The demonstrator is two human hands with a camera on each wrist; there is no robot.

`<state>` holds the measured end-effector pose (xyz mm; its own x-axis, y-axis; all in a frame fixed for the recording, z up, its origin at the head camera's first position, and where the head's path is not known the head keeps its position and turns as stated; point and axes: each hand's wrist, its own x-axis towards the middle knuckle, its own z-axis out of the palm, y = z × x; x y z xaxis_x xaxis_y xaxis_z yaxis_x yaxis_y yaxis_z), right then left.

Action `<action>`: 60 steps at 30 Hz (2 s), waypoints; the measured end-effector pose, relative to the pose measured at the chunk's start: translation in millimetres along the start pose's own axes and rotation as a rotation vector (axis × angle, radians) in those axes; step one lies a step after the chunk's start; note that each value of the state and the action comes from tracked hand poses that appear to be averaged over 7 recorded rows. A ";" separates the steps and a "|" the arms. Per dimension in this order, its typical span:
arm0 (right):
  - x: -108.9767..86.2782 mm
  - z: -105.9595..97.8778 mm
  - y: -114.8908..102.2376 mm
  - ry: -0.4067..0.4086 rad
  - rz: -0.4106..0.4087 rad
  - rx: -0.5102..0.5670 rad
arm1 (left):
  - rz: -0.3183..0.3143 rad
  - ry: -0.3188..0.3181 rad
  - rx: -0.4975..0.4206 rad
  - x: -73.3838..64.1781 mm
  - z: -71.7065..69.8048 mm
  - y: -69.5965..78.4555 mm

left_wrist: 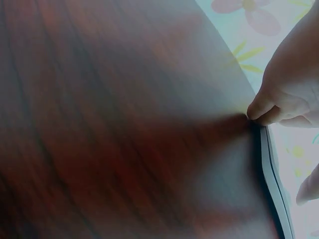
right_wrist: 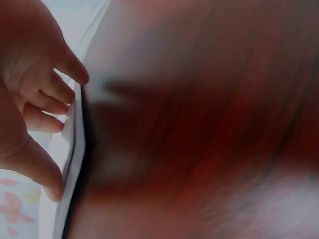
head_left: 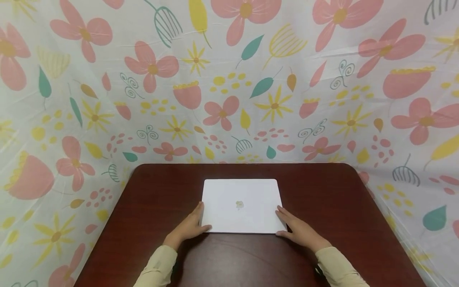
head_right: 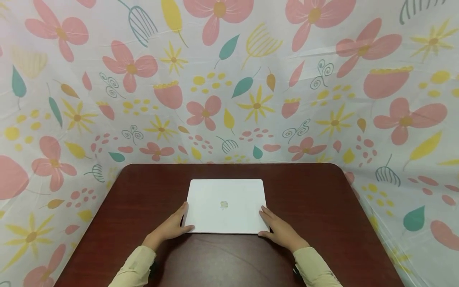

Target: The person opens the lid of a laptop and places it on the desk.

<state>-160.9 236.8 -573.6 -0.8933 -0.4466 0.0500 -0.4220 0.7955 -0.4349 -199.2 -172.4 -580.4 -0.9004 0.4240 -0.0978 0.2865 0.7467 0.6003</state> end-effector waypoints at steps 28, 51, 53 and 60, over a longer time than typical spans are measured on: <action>-11.0 -0.8 27.9 0.235 -0.427 -0.171 | 0.048 -0.006 0.010 -7.6 -3.2 -2.1; -13.9 -0.6 26.6 0.261 -0.462 -0.282 | 0.061 0.021 0.010 -7.3 2.6 -9.9; -13.6 0.2 27.2 0.281 -0.472 -0.281 | 0.064 0.030 0.012 -6.9 3.4 -11.7; -12.4 -1.2 26.5 0.300 -0.479 -0.282 | 0.039 0.053 -0.009 -8.3 3.2 -14.1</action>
<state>-161.2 263.9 -584.7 -0.5823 -0.6784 0.4479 -0.7741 0.6311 -0.0505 -194.7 -184.8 -590.6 -0.9046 0.4250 -0.0322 0.3192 0.7256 0.6096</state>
